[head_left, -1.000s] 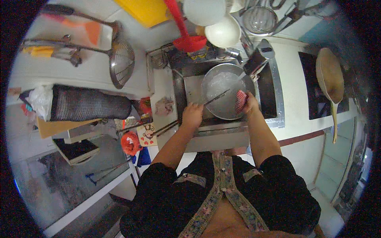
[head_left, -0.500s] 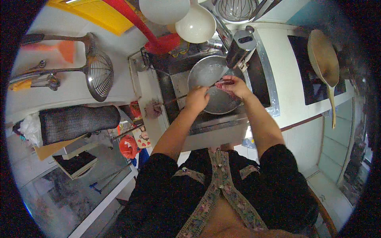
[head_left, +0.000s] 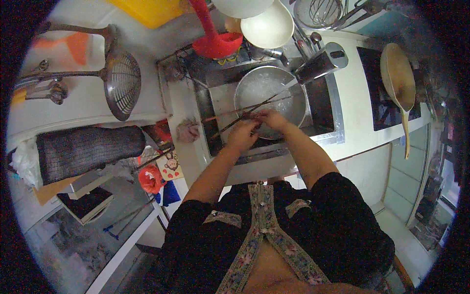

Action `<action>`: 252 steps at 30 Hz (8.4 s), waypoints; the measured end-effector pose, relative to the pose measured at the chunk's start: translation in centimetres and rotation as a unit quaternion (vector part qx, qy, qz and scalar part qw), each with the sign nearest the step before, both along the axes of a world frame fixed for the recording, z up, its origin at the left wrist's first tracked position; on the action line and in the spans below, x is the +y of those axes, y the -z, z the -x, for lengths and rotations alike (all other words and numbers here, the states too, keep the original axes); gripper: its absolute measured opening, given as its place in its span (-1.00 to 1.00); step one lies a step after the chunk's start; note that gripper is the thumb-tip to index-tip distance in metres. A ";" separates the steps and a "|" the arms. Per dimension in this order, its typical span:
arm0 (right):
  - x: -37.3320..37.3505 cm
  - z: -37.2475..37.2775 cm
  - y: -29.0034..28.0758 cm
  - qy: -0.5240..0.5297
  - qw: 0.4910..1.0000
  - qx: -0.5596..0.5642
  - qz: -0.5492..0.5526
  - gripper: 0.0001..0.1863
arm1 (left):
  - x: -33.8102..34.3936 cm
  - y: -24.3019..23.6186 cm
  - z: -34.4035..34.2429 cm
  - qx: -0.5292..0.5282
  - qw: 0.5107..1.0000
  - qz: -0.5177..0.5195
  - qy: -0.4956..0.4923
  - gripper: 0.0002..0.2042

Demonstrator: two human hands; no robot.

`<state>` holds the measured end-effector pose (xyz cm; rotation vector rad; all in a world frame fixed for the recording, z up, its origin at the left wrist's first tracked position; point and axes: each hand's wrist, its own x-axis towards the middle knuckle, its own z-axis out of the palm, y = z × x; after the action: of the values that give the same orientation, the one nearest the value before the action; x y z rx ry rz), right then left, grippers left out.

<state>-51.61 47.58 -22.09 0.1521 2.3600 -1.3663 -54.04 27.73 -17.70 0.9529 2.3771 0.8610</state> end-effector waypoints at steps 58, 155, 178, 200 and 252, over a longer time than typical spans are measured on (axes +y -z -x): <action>1.9 5.5 -8.1 0.743 0.424 0.040 0.517 -0.06 | 9.8 -5.7 2.2 -0.403 0.889 -0.210 -0.061 -0.46; 1.9 3.6 -7.2 -0.112 0.946 -0.067 -0.296 -0.73 | 13.3 -0.5 5.3 -0.122 0.990 -0.063 0.042 -0.55; 0.9 2.8 -4.5 0.518 0.570 0.030 0.636 0.07 | 12.0 -3.6 2.9 -0.321 0.932 -0.149 -0.076 -0.49; 1.9 4.1 -2.1 0.592 0.582 0.006 0.557 0.00 | 10.9 -5.6 1.4 -0.365 0.908 -0.142 -0.147 -0.48; -2.7 -4.4 -11.0 0.380 0.890 0.208 0.143 -0.56 | 20.5 8.6 8.6 -0.633 0.460 -0.483 -0.394 -0.21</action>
<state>-47.18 44.89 -11.12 0.8458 2.4947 -2.2862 -62.69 48.24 -26.34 -0.7005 0.6252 2.2263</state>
